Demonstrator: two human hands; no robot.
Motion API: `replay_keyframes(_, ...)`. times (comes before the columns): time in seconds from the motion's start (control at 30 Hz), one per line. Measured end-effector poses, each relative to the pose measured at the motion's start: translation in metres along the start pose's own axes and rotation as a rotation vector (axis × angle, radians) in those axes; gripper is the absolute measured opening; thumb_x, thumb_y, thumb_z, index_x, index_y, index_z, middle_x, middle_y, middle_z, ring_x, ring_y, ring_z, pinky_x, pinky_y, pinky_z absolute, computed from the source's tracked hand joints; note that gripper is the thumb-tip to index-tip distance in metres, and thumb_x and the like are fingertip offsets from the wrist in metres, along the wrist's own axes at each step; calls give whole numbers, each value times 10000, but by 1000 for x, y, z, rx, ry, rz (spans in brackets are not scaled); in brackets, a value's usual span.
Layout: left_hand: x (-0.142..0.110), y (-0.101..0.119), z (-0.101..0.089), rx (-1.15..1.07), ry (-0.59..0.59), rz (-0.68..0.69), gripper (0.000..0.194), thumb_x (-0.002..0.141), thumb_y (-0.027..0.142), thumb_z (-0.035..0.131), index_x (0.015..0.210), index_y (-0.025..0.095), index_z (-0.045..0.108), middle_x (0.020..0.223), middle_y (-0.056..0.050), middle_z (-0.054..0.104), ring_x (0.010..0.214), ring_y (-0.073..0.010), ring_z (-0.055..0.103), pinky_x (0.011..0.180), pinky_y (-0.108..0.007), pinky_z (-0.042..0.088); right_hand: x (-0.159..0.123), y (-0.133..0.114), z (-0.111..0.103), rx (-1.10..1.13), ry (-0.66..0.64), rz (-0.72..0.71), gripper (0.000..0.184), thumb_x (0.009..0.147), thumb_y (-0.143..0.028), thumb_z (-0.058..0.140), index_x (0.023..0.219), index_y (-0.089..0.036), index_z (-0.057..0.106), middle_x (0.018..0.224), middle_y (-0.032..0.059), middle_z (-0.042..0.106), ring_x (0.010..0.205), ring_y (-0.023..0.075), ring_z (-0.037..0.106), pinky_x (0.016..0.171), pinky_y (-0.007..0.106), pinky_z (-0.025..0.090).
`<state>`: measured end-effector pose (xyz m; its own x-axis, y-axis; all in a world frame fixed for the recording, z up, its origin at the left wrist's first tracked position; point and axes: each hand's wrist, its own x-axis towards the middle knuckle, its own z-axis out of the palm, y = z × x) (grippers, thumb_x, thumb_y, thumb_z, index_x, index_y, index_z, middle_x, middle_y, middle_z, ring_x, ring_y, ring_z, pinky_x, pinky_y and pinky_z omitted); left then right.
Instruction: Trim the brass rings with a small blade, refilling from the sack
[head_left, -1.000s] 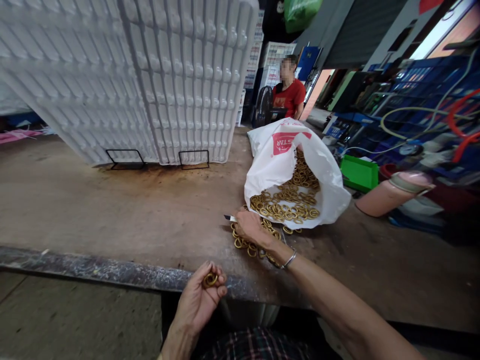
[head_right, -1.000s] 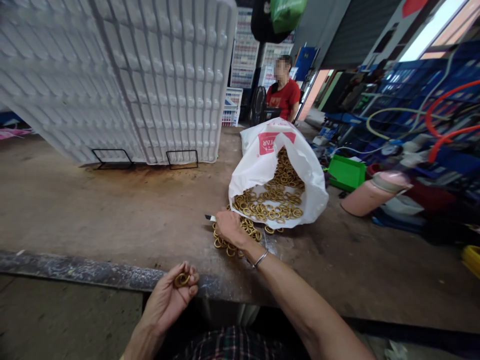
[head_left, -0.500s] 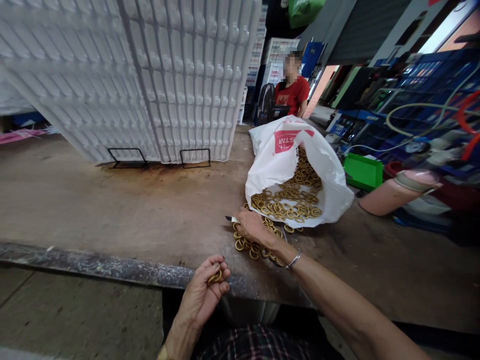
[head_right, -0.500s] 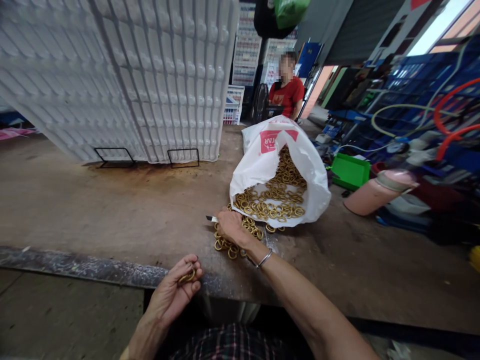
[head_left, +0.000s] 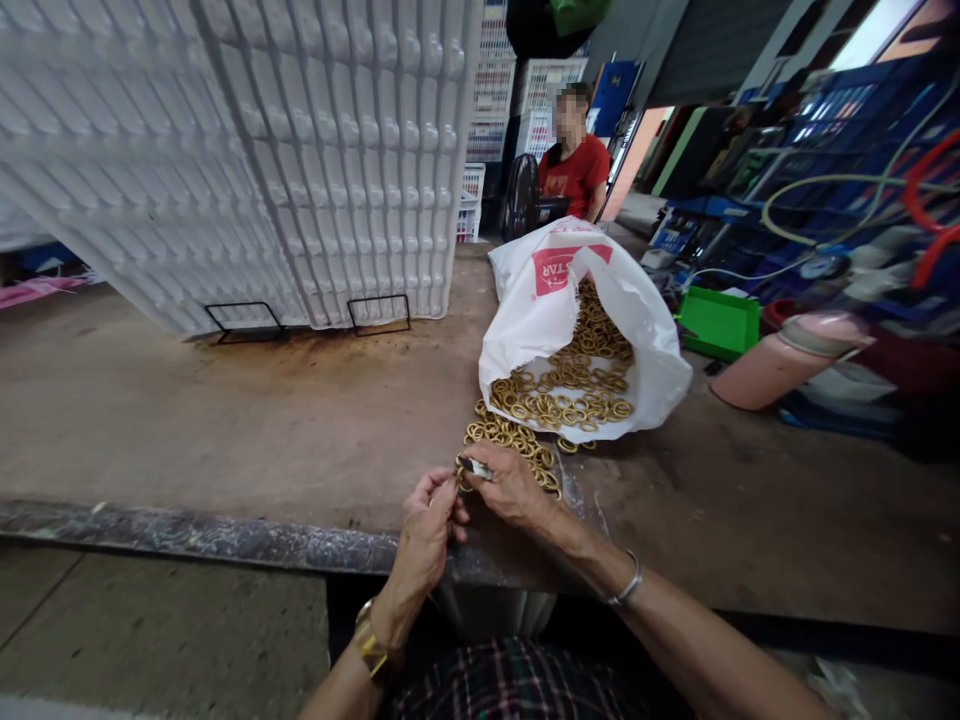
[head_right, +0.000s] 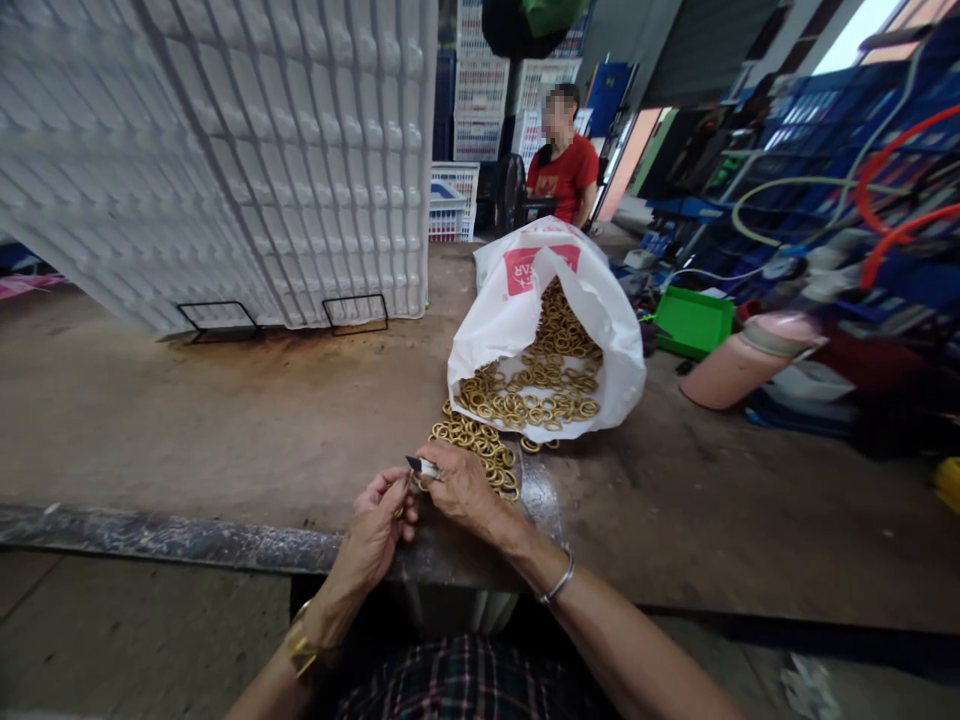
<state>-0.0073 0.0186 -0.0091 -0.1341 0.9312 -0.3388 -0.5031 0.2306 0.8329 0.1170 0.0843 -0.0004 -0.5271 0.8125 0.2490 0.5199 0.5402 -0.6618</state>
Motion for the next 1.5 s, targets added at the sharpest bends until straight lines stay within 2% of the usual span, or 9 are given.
replay_keyframes(0.2,-3,-10,-2,155,4,80,340,693,464,649,758,151,534,478,78,440,349,-30,356,347,-146,272,-13,-7,3,219,-14,68,98,776,-162,496,752,-169,591,718,0,576,698,122,510,665,216,381)
replay_keyframes(0.37,-7,-10,-3,124,15,29,330,690,451,657,751,171,493,474,94,402,347,-23,303,342,-140,213,-17,-6,0,359,43,250,188,815,-258,452,881,-157,596,817,15,608,741,124,524,663,225,384)
replay_keyframes(0.47,-9,-12,-1,149,11,5,330,696,454,649,757,174,486,464,100,381,341,-19,281,339,-138,188,-22,-8,3,336,6,326,232,838,-316,418,763,-160,572,655,-22,535,619,110,470,581,219,348)
replay_keyframes(0.57,-11,-12,2,171,-2,-16,336,697,461,643,769,174,486,449,111,344,328,-12,259,333,-133,161,-25,-11,7,344,-26,355,265,833,-304,409,616,-170,479,550,-51,436,537,94,399,523,214,300)
replay_keyframes(0.7,-15,-8,6,95,-28,-91,387,655,467,674,814,174,476,508,103,413,315,7,235,319,-127,130,-26,-12,8,379,0,357,281,830,-281,402,573,-172,438,542,-52,428,531,85,383,517,210,288)
replay_keyframes(0.9,-17,-3,8,47,-70,-143,446,646,459,681,911,177,460,535,96,465,307,12,225,313,-125,120,-27,-8,6,440,13,321,206,814,-269,454,696,-158,581,629,-33,540,605,92,453,577,200,337)
replay_keyframes(1.03,-19,-7,8,76,-80,-145,414,663,461,669,873,174,458,531,96,457,303,18,224,316,-124,117,-29,-6,10,468,-7,306,174,803,-252,477,772,-167,626,677,-28,587,633,96,495,612,198,367)
replay_keyframes(1.23,-21,-6,5,52,-110,-159,366,677,423,676,838,167,469,561,86,458,326,21,242,324,-121,122,-29,-8,8,471,-2,316,224,826,-249,441,789,-161,645,722,-6,630,693,113,545,658,210,389)
replay_keyframes(1.5,-20,-8,-3,-69,-183,-165,276,720,347,661,773,162,463,580,79,448,346,18,221,326,-124,125,-29,-9,10,501,4,278,224,825,-243,421,759,-155,617,681,-5,600,648,107,532,639,212,398)
